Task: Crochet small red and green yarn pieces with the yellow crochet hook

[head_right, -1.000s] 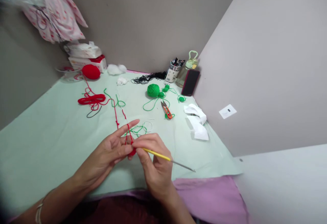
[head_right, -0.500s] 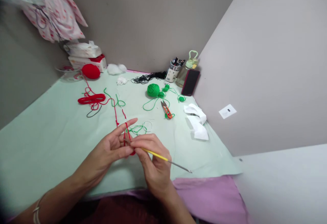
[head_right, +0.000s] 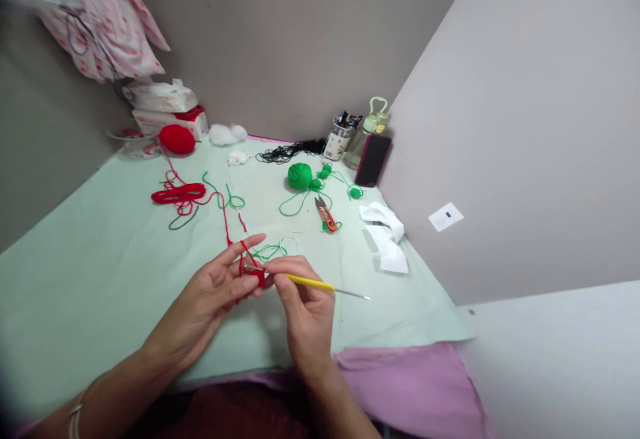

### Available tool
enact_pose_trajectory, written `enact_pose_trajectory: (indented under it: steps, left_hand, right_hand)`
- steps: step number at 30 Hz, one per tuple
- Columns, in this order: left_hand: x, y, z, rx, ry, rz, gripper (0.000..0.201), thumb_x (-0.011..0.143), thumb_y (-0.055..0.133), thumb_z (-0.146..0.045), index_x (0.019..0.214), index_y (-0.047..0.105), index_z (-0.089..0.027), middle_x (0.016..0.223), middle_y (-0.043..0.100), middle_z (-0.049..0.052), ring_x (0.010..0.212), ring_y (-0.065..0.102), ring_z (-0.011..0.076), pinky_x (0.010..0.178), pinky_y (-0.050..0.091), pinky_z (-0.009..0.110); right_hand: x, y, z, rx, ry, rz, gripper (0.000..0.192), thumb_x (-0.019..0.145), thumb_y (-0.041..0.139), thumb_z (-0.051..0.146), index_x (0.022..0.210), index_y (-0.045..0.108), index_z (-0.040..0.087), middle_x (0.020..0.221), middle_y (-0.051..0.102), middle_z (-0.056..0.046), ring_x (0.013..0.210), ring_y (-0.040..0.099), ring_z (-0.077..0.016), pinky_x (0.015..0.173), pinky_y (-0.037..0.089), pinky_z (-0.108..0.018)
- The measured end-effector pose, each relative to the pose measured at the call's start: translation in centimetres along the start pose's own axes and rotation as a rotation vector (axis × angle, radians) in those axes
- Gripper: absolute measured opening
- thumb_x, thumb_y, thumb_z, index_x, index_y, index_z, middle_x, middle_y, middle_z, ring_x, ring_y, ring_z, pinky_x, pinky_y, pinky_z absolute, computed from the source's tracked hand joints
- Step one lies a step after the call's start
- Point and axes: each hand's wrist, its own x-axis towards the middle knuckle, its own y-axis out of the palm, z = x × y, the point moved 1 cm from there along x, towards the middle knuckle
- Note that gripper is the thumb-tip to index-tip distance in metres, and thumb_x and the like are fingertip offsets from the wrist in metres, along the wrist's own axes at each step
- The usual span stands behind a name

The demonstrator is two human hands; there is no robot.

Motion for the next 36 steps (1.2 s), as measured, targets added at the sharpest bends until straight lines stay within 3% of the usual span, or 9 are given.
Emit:
enact_pose_trajectory:
  steps: [3,6,8,10,14,19,23,30,36]
  left_hand:
    - [0.1,-0.2,0.1,0.026,0.037,-0.023,0.062,0.083,0.088,-0.022,0.141,0.066,-0.025,0.094,0.074,0.0,0.095,0.066,0.0161,0.095,0.048,0.029]
    - [0.0,-0.3,0.4,0.043,0.076,-0.057,0.063,0.082,0.089,-0.024,0.141,0.067,-0.026,0.09,0.072,-0.002,0.094,0.064,0.0157,0.094,0.047,0.028]
    - [0.0,-0.2,0.6,0.009,0.045,-0.046,0.064,0.082,0.09,-0.029,0.142,0.067,-0.025,0.091,0.072,0.0,0.092,0.063,0.0156,0.09,0.047,0.027]
    - [0.0,0.0,0.7,-0.058,-0.032,-0.02,0.065,0.082,0.091,-0.034,0.141,0.068,-0.022,0.085,0.069,-0.001,0.079,0.059,0.0123,0.079,0.045,0.024]
    - [0.1,0.2,0.7,-0.154,-0.127,0.011,0.061,0.082,0.091,-0.031,0.137,0.07,-0.018,0.067,0.055,-0.008,0.055,0.036,0.0056,0.067,0.041,0.021]
    - [0.2,0.2,0.9,-0.159,-0.126,0.017,0.063,0.083,0.09,-0.024,0.141,0.066,-0.02,0.066,0.055,-0.009,0.054,0.035,0.0052,0.072,0.044,0.022]
    - [0.2,0.0,0.7,-0.159,-0.13,0.028,0.06,0.084,0.088,-0.024,0.14,0.068,-0.021,0.065,0.054,-0.009,0.053,0.035,0.0046,0.074,0.045,0.023]
    - [0.4,-0.3,0.2,-0.145,-0.107,0.008,0.056,0.084,0.088,-0.025,0.137,0.07,-0.023,0.071,0.057,-0.008,0.053,0.033,0.0037,0.078,0.046,0.025]
    - [0.4,-0.2,0.9,-0.08,-0.077,0.005,0.049,0.084,0.089,-0.029,0.13,0.075,-0.024,0.067,0.056,-0.007,0.058,0.038,0.006,0.072,0.041,0.023]
  right_hand:
    - [-0.1,0.1,0.3,-0.154,-0.105,0.025,0.021,0.102,0.061,0.014,0.105,0.079,0.026,0.095,0.076,-0.005,0.087,0.072,-0.0175,0.075,0.062,-0.031]
    - [-0.9,0.3,0.2,-0.467,-0.376,0.052,0.037,0.098,0.062,0.004,0.123,0.076,0.028,0.107,0.077,-0.008,0.098,0.074,-0.0207,0.082,0.064,-0.036]
    - [-1.4,0.5,-0.1,-0.621,-0.541,0.056,0.047,0.095,0.065,0.003,0.134,0.072,0.027,0.117,0.075,-0.011,0.104,0.074,-0.0235,0.084,0.065,-0.038]
    - [-1.7,0.6,-0.4,-0.645,-0.585,0.047,0.049,0.094,0.067,0.002,0.137,0.071,0.026,0.121,0.073,-0.012,0.106,0.074,-0.0242,0.085,0.064,-0.038]
    - [-1.0,0.6,-0.1,-0.42,-0.365,0.027,0.043,0.097,0.06,0.001,0.124,0.076,0.03,0.109,0.073,-0.006,0.098,0.072,-0.0182,0.082,0.062,-0.032]
    - [-0.1,0.4,0.6,-0.174,-0.118,0.034,0.028,0.101,0.063,0.011,0.109,0.08,0.031,0.101,0.077,-0.002,0.098,0.071,-0.0166,0.086,0.06,-0.03]
    - [0.0,0.2,0.3,-0.101,-0.083,0.018,0.025,0.101,0.064,0.015,0.108,0.081,0.033,0.1,0.08,0.0,0.098,0.071,-0.0166,0.087,0.058,-0.03]
    - [0.2,-0.7,0.2,-0.053,-0.043,0.013,0.021,0.102,0.064,0.019,0.107,0.081,0.03,0.093,0.076,-0.001,0.08,0.068,-0.0151,0.075,0.057,-0.03]
    - [-0.2,-0.1,0.6,-0.122,-0.104,0.045,0.026,0.101,0.062,0.013,0.109,0.08,0.031,0.1,0.078,-0.002,0.093,0.071,-0.0173,0.083,0.058,-0.032]
